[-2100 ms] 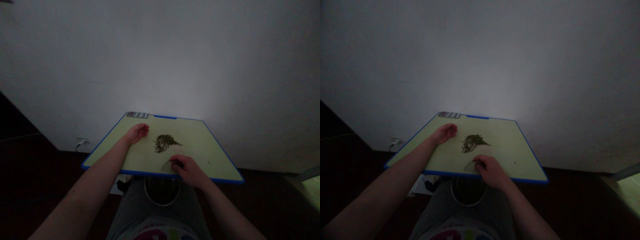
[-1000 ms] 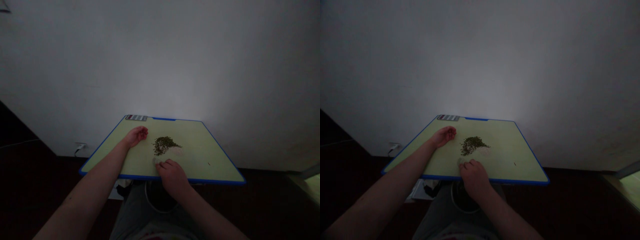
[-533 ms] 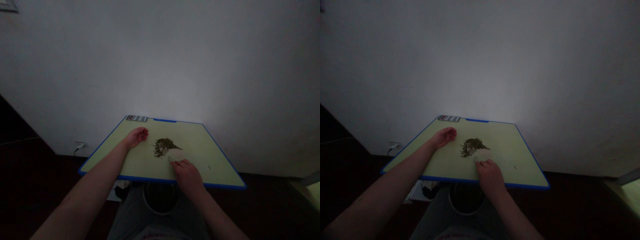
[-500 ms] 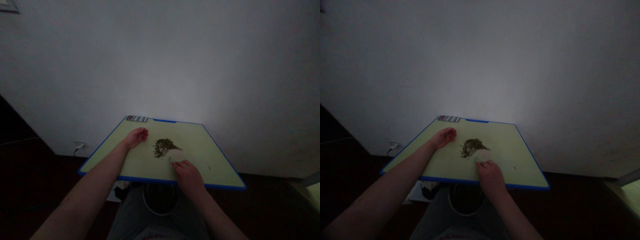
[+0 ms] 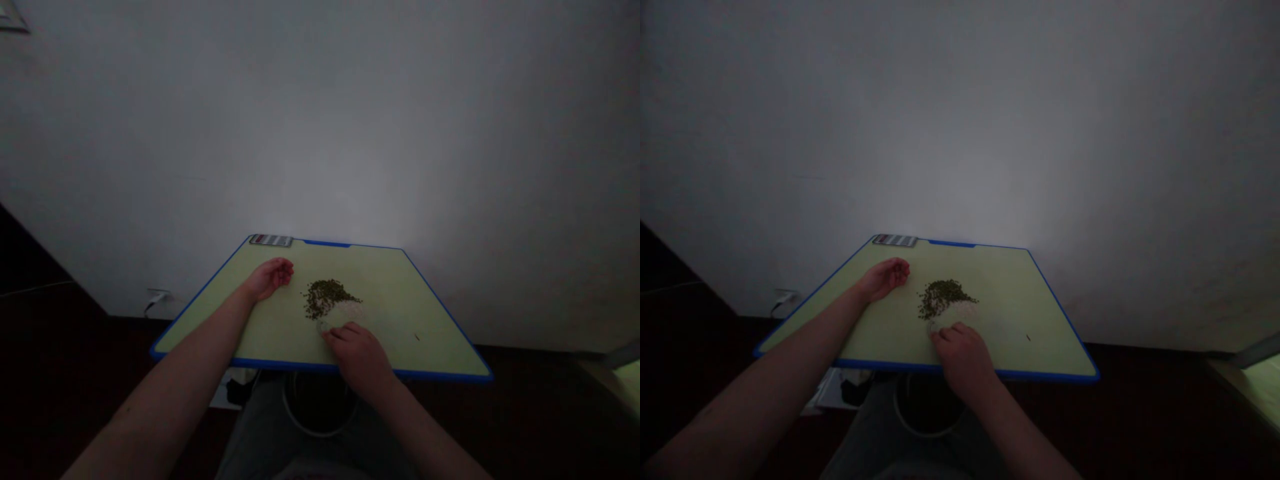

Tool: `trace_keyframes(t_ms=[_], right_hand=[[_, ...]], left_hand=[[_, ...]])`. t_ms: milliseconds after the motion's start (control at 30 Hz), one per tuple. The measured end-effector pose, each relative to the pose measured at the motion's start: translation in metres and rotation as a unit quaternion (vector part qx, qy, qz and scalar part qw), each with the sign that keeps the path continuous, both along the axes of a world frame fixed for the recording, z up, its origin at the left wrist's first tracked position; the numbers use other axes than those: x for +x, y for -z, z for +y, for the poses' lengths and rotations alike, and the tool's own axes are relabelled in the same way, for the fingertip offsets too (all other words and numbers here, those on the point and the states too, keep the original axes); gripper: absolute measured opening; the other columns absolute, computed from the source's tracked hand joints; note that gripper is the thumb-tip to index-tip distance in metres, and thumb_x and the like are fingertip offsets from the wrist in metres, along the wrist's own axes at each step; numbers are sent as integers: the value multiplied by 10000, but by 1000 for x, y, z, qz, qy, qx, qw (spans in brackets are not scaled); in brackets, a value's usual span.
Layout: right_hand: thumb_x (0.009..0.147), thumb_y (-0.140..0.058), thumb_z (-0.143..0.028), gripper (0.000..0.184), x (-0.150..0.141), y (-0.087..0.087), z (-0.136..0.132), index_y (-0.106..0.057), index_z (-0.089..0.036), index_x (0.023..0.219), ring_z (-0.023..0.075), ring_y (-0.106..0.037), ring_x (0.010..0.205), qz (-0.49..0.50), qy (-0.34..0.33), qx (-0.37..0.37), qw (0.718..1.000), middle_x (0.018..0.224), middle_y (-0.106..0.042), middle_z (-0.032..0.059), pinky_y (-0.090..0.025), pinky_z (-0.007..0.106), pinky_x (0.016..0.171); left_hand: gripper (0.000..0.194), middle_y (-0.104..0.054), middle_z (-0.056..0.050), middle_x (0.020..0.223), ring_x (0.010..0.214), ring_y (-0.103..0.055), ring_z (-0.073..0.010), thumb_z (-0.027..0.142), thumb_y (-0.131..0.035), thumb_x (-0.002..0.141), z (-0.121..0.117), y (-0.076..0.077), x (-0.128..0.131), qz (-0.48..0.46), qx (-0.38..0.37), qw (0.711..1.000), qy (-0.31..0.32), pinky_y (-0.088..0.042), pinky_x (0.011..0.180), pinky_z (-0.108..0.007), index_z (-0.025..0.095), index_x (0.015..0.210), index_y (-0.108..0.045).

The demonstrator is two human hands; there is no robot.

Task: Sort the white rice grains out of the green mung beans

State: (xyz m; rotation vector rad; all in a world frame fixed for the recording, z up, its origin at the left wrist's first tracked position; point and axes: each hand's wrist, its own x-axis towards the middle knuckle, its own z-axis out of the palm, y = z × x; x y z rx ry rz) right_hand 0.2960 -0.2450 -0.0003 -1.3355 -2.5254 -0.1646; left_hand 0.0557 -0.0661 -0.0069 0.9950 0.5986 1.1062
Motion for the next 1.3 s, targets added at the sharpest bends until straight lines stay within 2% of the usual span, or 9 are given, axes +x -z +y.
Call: trace_keyframes(t_ms=[200,600,900,1067,1300], right_hand=[[852,-498,-104,324,-2,-2,2,-625,-164,1144,188,-550,903,2,27,-9,1000,959,-684,85,-416,280,846],[837,-480,-94,338,26,-3,2,-659,-176,1113,190,-569,950,38,78,-10,996,1009,-696,75,-433,285,864],[846,-496,-117,338,6,-6,-3,-628,-163,1153,191,-562,930,-5,27,-11,1000,985,-692,93,-433,284,835],[846,-504,-113,312,2,-7,3,-644,-166,1120,197,-563,923,-8,41,-7,999,968,-695,85,-428,288,836],[841,-485,-91,341,18,-6,12,-642,-172,1133,182,-560,970,2,73,-13,997,1012,-693,88,-415,276,878]], left_hand=[[185,-638,-73,709,581,-581,-128,280,-619,746,-2,-2,1,7,0,1000,-2,-448,544,-245,101,787,-640],[182,-637,-72,705,597,-585,-129,278,-623,744,-2,-1,1,3,3,1000,-4,-450,546,-239,102,785,-646],[189,-635,-70,703,558,-571,-126,286,-610,750,-3,-2,1,10,20,1000,-2,-439,522,-247,104,788,-642],[191,-638,-68,713,584,-579,-126,291,-613,749,-3,-1,0,8,9,1000,1,-447,546,-248,109,796,-647],[205,-636,-69,711,577,-569,-121,307,-622,740,-2,1,0,9,22,1000,4,-435,546,-243,109,794,-639]])
